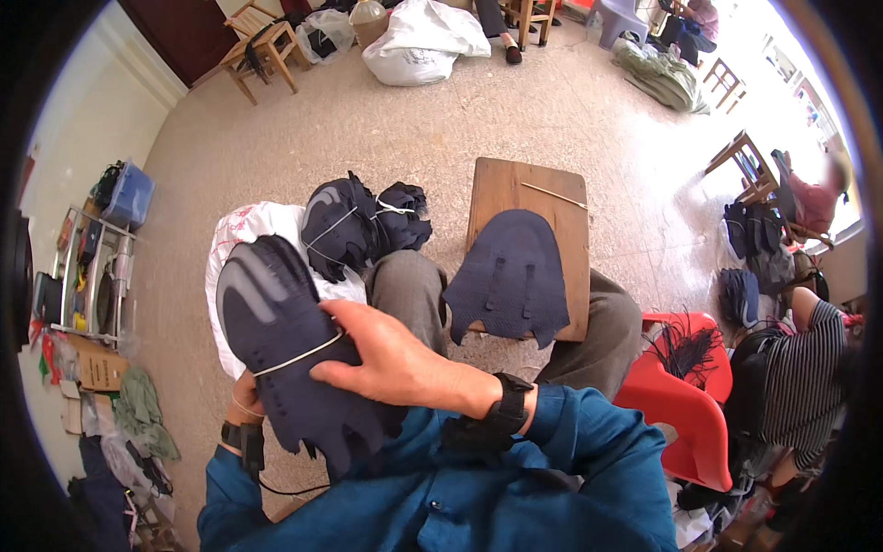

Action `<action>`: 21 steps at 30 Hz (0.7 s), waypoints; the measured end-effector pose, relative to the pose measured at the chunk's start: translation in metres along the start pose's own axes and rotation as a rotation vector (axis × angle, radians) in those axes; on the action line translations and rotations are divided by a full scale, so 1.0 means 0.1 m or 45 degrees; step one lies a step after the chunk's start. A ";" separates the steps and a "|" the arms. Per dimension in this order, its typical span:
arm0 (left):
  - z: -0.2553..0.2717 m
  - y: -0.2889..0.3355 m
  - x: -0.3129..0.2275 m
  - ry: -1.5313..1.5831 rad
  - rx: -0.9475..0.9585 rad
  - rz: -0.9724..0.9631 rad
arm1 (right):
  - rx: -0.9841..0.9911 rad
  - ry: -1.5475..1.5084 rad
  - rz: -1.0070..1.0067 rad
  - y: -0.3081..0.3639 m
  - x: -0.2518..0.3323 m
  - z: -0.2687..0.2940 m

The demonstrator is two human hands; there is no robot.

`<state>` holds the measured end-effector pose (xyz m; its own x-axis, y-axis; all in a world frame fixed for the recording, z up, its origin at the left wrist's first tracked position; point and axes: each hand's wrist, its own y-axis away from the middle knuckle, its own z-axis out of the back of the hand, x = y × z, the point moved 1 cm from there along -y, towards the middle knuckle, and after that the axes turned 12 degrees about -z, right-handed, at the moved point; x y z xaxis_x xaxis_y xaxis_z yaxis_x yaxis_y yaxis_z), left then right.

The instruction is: Organizing and bundling shoe upper components using rubber bands in a factory setting.

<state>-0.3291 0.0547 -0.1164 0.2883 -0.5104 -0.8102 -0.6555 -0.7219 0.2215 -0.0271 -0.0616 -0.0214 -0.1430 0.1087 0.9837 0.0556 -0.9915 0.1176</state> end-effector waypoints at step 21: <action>2.38 -1.37 0.14 0.107 -0.365 -0.198 | -0.855 1.288 -0.339 -0.03 -1.70 1.39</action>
<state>-0.4015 0.2574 -0.2866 0.4337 -0.4119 -0.8014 -0.3799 -0.8901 0.2519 0.1348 -0.0670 -0.1705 -0.7862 0.5034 0.3584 -0.5654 -0.8200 -0.0885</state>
